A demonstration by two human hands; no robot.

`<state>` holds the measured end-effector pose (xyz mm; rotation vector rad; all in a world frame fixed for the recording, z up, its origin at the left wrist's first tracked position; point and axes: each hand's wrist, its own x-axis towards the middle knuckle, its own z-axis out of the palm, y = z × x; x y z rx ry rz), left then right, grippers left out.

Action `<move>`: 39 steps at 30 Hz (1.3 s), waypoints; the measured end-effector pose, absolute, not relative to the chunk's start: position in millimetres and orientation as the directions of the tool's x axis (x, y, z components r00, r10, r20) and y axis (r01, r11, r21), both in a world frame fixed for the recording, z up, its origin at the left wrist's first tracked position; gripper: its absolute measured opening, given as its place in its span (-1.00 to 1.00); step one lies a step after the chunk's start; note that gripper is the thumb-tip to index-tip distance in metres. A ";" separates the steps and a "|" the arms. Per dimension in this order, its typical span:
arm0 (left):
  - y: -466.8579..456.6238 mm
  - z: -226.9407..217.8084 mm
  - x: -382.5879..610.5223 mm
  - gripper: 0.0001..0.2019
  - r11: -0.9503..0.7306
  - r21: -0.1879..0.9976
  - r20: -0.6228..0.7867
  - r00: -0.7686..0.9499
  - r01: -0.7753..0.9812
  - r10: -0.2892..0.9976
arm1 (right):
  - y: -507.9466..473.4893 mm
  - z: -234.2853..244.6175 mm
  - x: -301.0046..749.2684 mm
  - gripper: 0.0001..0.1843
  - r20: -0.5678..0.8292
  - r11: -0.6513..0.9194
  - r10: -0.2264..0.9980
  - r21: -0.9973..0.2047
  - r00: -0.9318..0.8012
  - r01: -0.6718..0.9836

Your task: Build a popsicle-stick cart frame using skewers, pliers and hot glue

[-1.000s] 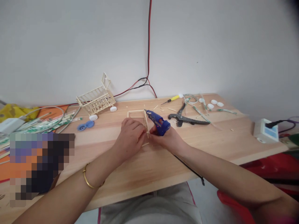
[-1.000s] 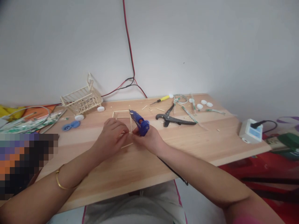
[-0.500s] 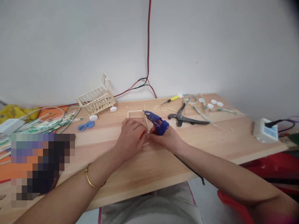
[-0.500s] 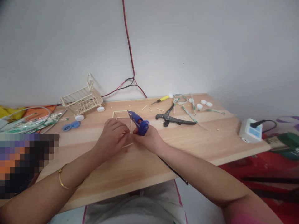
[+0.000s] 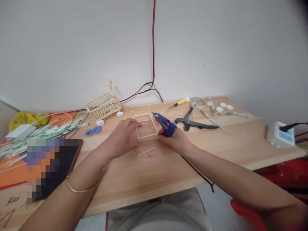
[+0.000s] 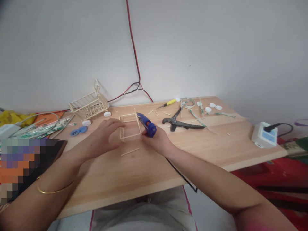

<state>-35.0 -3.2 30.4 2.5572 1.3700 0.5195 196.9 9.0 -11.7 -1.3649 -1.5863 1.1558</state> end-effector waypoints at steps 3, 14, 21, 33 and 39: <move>1.8 28.3 -45.4 -0.49 -0.626 0.296 0.191 0.597 0.722 0.779 | 15.9 -10.3 201.6 -0.85 -0.001 0.051 0.991 -0.922 -0.133 0.385; 6.3 26.1 -32.0 -0.73 -0.668 0.292 0.221 0.631 0.684 0.743 | 1.8 5.7 232.7 -0.76 0.056 0.086 0.993 -0.941 -0.101 0.328; 10.8 40.8 -33.1 -0.65 -0.655 0.298 0.095 0.661 0.695 0.744 | -25.6 5.0 257.0 -0.76 -0.019 0.028 0.986 -0.959 -0.164 0.283; 5.9 52.1 7.8 -0.85 -0.676 0.020 0.023 0.675 0.737 0.737 | -29.2 0.4 278.9 -0.72 -0.096 -0.012 0.957 -0.956 -0.273 0.294; 1.1 55.9 17.8 -0.87 -0.652 -0.006 0.025 0.652 0.758 0.758 | -27.1 -1.8 282.7 -0.74 -0.089 -0.002 0.952 -0.958 -0.293 0.286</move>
